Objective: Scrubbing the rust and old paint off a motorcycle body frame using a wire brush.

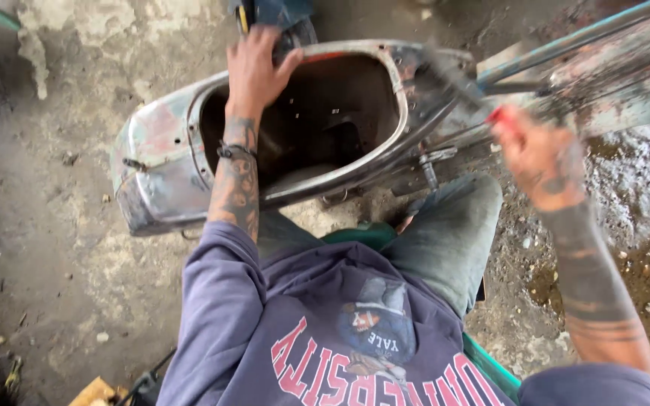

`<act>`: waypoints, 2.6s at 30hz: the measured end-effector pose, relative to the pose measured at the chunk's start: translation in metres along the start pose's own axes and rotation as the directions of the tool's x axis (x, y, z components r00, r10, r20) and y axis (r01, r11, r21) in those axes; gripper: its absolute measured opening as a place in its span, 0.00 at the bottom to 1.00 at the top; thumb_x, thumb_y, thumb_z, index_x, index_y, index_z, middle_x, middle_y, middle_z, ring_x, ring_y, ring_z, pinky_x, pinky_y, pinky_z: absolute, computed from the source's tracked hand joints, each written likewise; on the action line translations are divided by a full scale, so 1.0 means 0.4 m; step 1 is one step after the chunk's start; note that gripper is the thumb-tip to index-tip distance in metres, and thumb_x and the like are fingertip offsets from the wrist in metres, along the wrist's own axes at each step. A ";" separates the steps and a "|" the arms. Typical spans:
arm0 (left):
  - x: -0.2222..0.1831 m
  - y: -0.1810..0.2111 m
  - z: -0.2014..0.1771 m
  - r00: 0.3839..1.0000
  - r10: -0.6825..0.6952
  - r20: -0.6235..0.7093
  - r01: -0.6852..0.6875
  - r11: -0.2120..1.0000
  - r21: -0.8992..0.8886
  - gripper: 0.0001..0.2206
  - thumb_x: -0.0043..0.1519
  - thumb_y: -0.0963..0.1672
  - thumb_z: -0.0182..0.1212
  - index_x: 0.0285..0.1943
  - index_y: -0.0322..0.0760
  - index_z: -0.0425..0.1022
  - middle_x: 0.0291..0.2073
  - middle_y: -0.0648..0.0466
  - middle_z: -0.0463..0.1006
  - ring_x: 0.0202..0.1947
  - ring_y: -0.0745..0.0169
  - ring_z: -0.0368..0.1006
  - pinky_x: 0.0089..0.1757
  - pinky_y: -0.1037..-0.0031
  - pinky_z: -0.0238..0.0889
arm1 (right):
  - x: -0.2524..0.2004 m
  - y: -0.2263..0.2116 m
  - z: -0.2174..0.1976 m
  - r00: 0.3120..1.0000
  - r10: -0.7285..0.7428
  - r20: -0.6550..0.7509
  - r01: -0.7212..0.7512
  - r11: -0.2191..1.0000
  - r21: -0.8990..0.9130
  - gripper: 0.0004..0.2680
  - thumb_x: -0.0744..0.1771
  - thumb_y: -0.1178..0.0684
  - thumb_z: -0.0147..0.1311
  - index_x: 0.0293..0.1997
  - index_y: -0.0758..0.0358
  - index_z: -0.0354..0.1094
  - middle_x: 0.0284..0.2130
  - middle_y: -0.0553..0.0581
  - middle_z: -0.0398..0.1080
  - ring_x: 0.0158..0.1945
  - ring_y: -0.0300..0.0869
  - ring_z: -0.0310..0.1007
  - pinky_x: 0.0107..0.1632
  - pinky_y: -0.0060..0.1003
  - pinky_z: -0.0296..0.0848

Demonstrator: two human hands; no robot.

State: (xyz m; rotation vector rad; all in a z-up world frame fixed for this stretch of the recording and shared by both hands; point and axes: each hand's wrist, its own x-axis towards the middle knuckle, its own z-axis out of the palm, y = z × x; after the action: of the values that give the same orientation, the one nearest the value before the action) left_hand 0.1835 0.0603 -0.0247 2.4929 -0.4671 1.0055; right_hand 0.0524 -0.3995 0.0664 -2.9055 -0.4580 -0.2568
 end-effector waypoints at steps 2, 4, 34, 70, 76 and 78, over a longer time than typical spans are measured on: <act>0.004 -0.021 0.026 0.999 -0.013 -0.042 0.014 0.999 0.039 0.22 0.65 0.55 0.66 0.50 0.34 0.79 0.43 0.45 0.79 0.43 0.42 0.74 0.44 0.53 0.61 | -0.006 -0.002 0.010 1.000 0.002 -0.015 -0.002 1.000 0.031 0.11 0.75 0.37 0.48 0.63 0.40 0.72 0.24 0.57 0.73 0.24 0.47 0.73 0.30 0.42 0.69; -0.007 -0.011 0.021 0.870 -0.359 0.337 0.363 0.930 0.055 0.23 0.67 0.59 0.62 0.37 0.38 0.77 0.34 0.49 0.79 0.41 0.43 0.75 0.45 0.54 0.61 | -0.018 -0.003 0.019 0.991 0.009 0.132 -0.015 0.999 0.043 0.15 0.71 0.36 0.49 0.65 0.35 0.71 0.23 0.58 0.74 0.23 0.49 0.75 0.28 0.42 0.71; -0.050 0.009 0.026 0.947 -0.263 0.187 0.243 0.962 0.122 0.22 0.64 0.57 0.68 0.32 0.38 0.74 0.26 0.51 0.74 0.35 0.47 0.72 0.42 0.57 0.57 | 0.002 -0.058 -0.025 0.998 0.029 0.059 -0.029 1.000 -0.009 0.09 0.73 0.42 0.46 0.58 0.43 0.70 0.21 0.57 0.71 0.22 0.52 0.74 0.25 0.46 0.70; -0.047 -0.023 0.022 0.948 -0.263 0.179 0.271 0.962 -0.026 0.16 0.62 0.53 0.68 0.37 0.38 0.78 0.30 0.51 0.77 0.38 0.45 0.73 0.43 0.54 0.58 | 0.220 -0.273 0.127 0.990 -0.063 -0.128 0.071 0.996 0.058 0.21 0.69 0.56 0.50 0.74 0.59 0.58 0.24 0.68 0.73 0.27 0.62 0.75 0.36 0.56 0.73; -0.058 -0.038 0.045 0.960 -0.237 0.151 0.245 0.969 -0.040 0.17 0.62 0.54 0.69 0.36 0.38 0.77 0.30 0.50 0.78 0.39 0.43 0.73 0.42 0.54 0.59 | 0.034 -0.347 -0.017 0.999 0.037 0.019 -0.039 0.992 0.120 0.20 0.71 0.53 0.48 0.76 0.50 0.57 0.28 0.70 0.74 0.31 0.65 0.75 0.40 0.60 0.72; -0.059 -0.052 0.053 0.957 -0.235 0.172 0.246 0.968 -0.046 0.17 0.61 0.54 0.70 0.36 0.39 0.77 0.30 0.50 0.78 0.38 0.43 0.73 0.42 0.54 0.59 | -0.015 -0.360 -0.023 0.989 0.119 0.088 -0.129 0.985 0.114 0.22 0.70 0.54 0.49 0.76 0.51 0.57 0.29 0.71 0.75 0.31 0.66 0.75 0.37 0.60 0.72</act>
State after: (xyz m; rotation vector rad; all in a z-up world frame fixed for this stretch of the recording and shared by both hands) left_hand 0.1892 0.0714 -0.0606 2.5082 -0.2322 0.6812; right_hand -0.0004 -0.2684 0.0968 -2.8207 -0.2918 -0.0896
